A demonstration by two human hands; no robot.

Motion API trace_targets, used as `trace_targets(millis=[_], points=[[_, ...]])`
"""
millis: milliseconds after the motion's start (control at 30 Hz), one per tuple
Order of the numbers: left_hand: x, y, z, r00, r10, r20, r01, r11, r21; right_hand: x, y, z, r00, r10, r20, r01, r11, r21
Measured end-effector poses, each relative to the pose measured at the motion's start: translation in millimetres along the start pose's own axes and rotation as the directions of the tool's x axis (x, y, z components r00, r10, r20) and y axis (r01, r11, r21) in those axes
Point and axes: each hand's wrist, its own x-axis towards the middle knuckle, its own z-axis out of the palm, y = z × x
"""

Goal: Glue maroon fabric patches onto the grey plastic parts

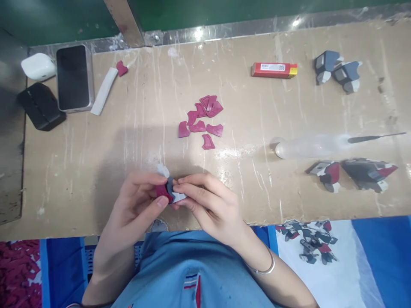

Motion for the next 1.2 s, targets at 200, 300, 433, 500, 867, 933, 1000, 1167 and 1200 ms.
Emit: trace_targets(millis=[200, 300, 433, 500, 867, 933, 1000, 1167, 1200], points=[[3, -1, 0.0, 0.999, 0.037, -0.014, -0.035, 0.993, 0.115, -3, 1, 2, 0.999, 0.01, -0.051, -0.01, 1.0, -0.004], [1, 0, -0.3, 0.999, 0.044, 0.007, -0.044, 0.983, 0.177, -2, 1, 3, 0.998, 0.01, -0.057, -0.011, 1.0, -0.02], [-3, 2, -1.5, 0.998, 0.068, 0.002, -0.065, 0.95, 0.304, -2, 0, 3, 0.998, 0.019, -0.068, -0.023, 0.998, -0.06], [-2, 1, -1.9, 0.996, 0.088, -0.015, -0.078, 0.945, 0.319, -2, 0, 3, 0.997, 0.024, -0.072, -0.028, 0.998, -0.062], [-1, -4, 3.8, 0.993, -0.008, -0.115, 0.011, 1.0, 0.024, -1, 1, 3, 0.997, 0.055, -0.046, -0.056, 0.998, -0.02], [-3, -4, 2.7, 0.993, -0.017, -0.113, 0.018, 1.0, 0.009, 0, 1, 4, 0.997, 0.073, -0.034, -0.073, 0.997, -0.016], [-5, -3, -1.8, 0.993, 0.004, -0.12, 0.007, 0.996, 0.09, 0, 0, 2, 0.995, 0.089, -0.034, -0.09, 0.996, -0.024], [-14, 11, -26.5, 0.99, 0.137, 0.037, -0.13, 0.773, 0.621, -4, -1, -16, 0.992, 0.083, -0.091, -0.095, 0.986, -0.139], [-17, 15, -31.4, 0.986, 0.119, 0.118, -0.168, 0.683, 0.711, -5, 0, -21, 0.991, 0.085, -0.1, -0.101, 0.981, -0.166]])
